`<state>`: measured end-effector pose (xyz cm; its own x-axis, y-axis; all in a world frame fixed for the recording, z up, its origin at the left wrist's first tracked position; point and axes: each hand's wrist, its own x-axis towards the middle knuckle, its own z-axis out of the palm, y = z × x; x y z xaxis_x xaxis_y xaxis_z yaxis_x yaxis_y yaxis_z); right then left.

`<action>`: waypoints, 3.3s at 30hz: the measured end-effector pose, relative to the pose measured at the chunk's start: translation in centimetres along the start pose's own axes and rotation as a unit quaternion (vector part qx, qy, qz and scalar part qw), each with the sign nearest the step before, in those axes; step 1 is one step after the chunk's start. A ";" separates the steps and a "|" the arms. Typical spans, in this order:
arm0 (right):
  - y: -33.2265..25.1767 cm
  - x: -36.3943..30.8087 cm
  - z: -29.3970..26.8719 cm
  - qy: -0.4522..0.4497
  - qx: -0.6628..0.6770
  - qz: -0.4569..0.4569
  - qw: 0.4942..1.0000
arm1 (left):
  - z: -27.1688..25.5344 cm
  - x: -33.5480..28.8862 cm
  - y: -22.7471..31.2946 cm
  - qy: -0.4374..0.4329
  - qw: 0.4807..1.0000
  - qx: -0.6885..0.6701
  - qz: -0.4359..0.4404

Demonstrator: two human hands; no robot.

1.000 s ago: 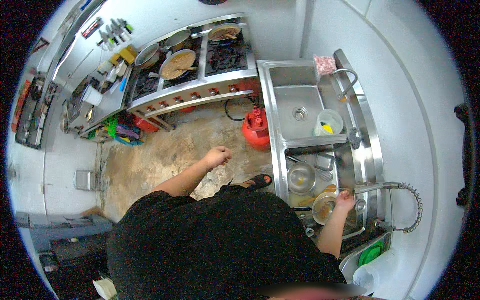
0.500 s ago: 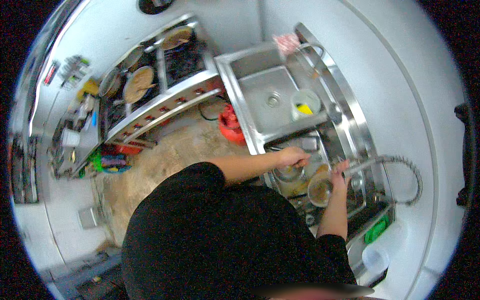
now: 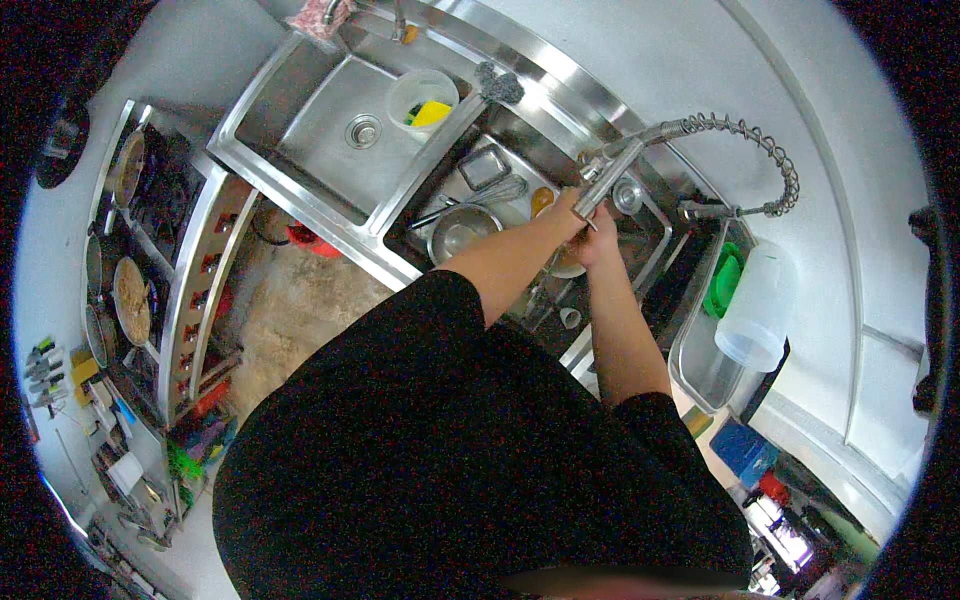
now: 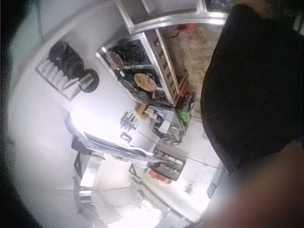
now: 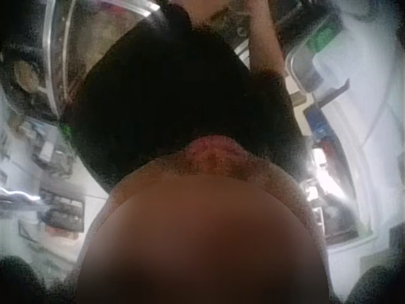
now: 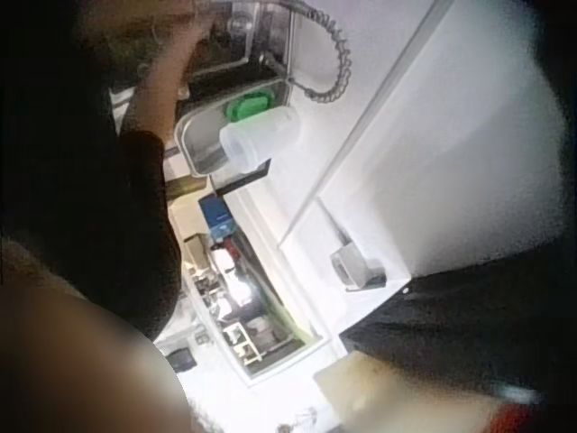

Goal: The person assembles lasagna by layering pasta sheets, tomato sauce, meat filling, and white sauce on a metal tray. They fold the pasta edges and place the assembled portions on a tray.

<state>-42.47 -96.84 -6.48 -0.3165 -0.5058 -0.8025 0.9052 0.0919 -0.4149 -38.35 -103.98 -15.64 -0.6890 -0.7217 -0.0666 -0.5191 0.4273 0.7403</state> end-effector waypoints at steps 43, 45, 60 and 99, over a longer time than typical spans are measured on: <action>36.9 -26.6 -18.7 0.453 -0.450 -0.301 0.708 | -21.1 -8.2 -21.8 -0.378 0.849 0.222 0.294; 43.5 -30.4 -22.1 0.457 -0.352 -0.184 0.796 | -20.8 -10.2 -17.7 -0.400 0.819 0.202 0.359; 88.2 -52.9 -40.1 0.440 -0.325 0.154 0.823 | -3.1 -43.5 7.1 -0.404 0.749 0.216 0.479; 71.7 -73.6 -84.3 0.714 -0.090 0.155 0.677 | 50.9 -76.1 52.9 -0.390 0.426 0.461 0.673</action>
<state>21.79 19.27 -13.29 -0.1869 0.8944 -0.4063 0.9824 0.1713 -0.0748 -39.08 1.27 -5.42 -0.4472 0.7633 -0.4663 0.8832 0.4593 -0.0951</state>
